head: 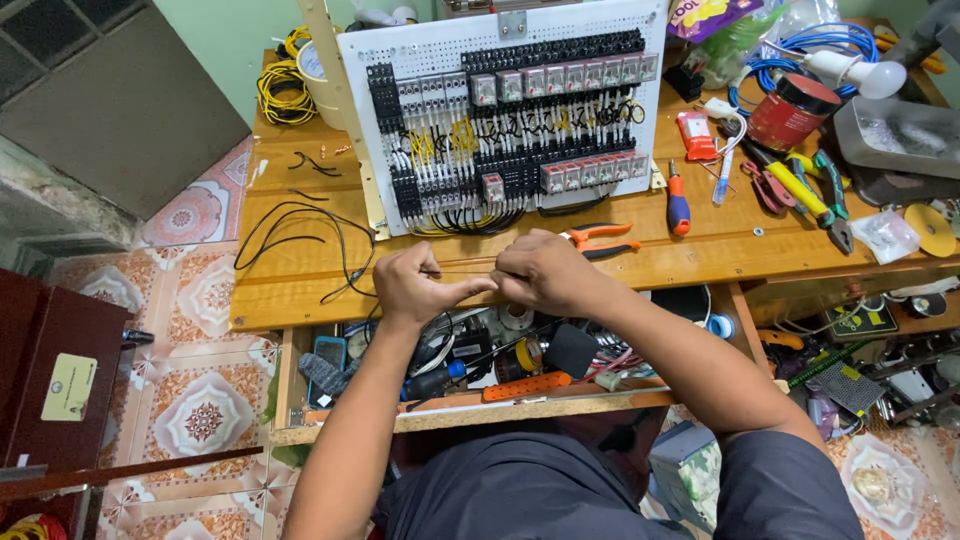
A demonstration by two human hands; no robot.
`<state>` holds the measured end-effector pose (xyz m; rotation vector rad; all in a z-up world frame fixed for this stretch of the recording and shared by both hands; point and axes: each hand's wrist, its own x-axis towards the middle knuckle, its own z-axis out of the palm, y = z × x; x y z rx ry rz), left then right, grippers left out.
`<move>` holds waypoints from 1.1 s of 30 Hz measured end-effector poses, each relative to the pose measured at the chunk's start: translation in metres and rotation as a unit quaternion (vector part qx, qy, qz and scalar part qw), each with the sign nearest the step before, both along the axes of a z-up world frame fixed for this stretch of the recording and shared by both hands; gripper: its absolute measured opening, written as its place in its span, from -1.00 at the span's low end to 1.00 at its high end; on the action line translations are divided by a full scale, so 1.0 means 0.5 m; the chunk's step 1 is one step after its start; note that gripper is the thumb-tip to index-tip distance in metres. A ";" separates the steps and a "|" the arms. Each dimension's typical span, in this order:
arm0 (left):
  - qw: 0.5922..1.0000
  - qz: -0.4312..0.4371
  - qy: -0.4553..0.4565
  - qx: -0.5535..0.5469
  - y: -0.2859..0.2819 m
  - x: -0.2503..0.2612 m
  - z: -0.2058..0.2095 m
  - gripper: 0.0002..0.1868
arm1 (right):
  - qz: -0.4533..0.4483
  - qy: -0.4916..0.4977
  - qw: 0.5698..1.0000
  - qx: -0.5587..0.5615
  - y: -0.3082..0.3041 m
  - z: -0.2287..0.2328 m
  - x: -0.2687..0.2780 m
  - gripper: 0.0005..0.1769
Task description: Wiring an electrical relay panel by stripping insulation and twisting wire ends
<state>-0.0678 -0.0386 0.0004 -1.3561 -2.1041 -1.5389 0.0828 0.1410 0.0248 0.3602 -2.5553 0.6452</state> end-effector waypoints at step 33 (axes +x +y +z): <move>0.990 -0.106 -0.075 -0.061 -0.002 -0.047 -0.079 -0.42 | 0.028 0.036 0.708 -0.704 0.097 0.048 0.049 -0.72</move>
